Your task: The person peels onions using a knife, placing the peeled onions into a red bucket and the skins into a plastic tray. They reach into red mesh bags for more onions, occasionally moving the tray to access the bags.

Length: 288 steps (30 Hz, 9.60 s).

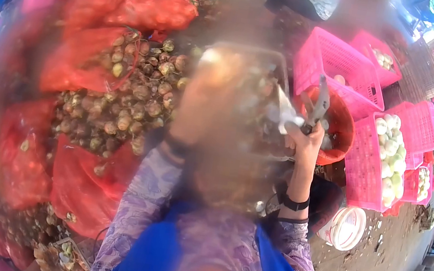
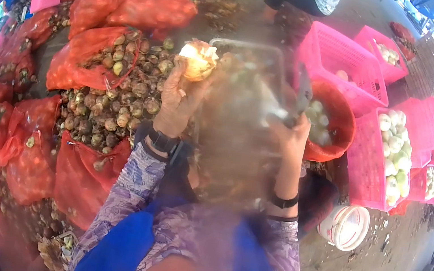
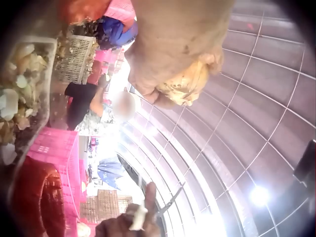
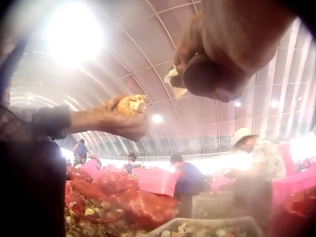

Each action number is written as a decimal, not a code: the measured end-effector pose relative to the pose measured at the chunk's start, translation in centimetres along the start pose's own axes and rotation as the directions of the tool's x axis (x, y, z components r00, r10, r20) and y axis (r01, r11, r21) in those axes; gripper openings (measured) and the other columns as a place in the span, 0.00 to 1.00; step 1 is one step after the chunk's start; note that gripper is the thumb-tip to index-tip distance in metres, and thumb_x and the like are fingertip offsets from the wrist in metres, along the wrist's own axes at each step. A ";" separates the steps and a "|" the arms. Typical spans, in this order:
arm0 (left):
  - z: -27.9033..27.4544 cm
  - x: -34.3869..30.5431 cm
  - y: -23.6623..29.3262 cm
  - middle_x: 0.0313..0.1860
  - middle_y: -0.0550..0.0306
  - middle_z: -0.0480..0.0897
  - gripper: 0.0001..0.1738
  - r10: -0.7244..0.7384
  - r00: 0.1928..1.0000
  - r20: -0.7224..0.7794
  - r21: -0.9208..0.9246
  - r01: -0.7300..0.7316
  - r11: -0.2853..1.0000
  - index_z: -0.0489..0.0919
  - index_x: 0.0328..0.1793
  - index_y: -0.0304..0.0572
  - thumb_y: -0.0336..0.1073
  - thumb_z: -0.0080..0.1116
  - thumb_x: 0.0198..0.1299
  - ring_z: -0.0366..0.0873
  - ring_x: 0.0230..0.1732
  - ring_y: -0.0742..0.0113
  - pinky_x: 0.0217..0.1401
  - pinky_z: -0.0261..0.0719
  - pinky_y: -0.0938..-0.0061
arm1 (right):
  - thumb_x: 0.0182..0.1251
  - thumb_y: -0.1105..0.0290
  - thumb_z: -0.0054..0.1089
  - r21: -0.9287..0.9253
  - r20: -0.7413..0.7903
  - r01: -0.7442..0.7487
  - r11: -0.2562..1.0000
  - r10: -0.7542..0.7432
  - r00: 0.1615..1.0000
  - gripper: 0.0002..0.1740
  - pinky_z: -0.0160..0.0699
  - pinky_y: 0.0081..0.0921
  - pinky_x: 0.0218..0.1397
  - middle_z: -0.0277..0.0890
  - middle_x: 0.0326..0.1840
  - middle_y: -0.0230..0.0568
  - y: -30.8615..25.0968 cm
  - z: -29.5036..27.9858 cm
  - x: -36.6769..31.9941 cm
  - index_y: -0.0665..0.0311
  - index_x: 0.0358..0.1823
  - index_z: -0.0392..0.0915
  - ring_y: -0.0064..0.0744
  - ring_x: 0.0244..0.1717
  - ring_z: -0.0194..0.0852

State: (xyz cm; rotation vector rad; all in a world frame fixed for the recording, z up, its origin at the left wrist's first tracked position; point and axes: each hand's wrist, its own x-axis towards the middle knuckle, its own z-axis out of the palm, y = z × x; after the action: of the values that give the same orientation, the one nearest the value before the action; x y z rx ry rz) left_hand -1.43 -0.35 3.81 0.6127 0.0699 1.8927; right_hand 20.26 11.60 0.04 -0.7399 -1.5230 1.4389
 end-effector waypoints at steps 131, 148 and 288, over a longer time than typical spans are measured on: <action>-6.5 -1.2 -5.2 0.68 0.55 0.77 0.38 -0.223 0.956 -0.191 0.697 0.292 0.655 0.64 0.81 0.34 0.34 0.62 0.65 0.81 0.59 0.70 0.49 0.84 0.76 | 0.59 0.75 0.64 -0.332 -0.102 0.129 0.934 -0.171 0.980 0.12 0.76 0.30 0.31 0.78 0.27 0.34 1.1 4.1 -1.5 0.74 0.43 0.81 0.24 0.27 0.74; -3.3 -2.8 -4.1 0.67 0.53 0.77 0.40 -0.218 0.910 -0.352 0.567 0.392 0.725 0.67 0.78 0.33 0.27 0.65 0.58 0.81 0.60 0.68 0.54 0.83 0.75 | 0.65 0.73 0.55 -0.184 -0.169 0.197 0.963 -0.229 0.959 0.13 0.67 0.21 0.22 0.67 0.24 0.22 -1.0 4.8 -2.0 0.64 0.50 0.73 0.17 0.18 0.64; -1.7 -0.9 4.6 0.60 0.51 0.81 0.19 0.011 0.985 0.170 0.985 -0.170 0.009 0.76 0.66 0.32 0.33 0.51 0.74 0.81 0.52 0.67 0.56 0.81 0.72 | 0.68 0.63 0.70 0.084 0.172 -0.200 0.976 0.184 0.968 0.18 0.67 0.23 0.17 0.74 0.20 0.31 3.3 7.6 -2.2 0.68 0.50 0.78 0.20 0.15 0.69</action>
State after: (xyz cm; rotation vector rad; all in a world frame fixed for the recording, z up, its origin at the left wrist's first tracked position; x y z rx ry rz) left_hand -5.88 -2.59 3.52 1.7520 1.5256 1.6162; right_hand 13.92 6.72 -3.13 -0.7395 -1.5206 1.7456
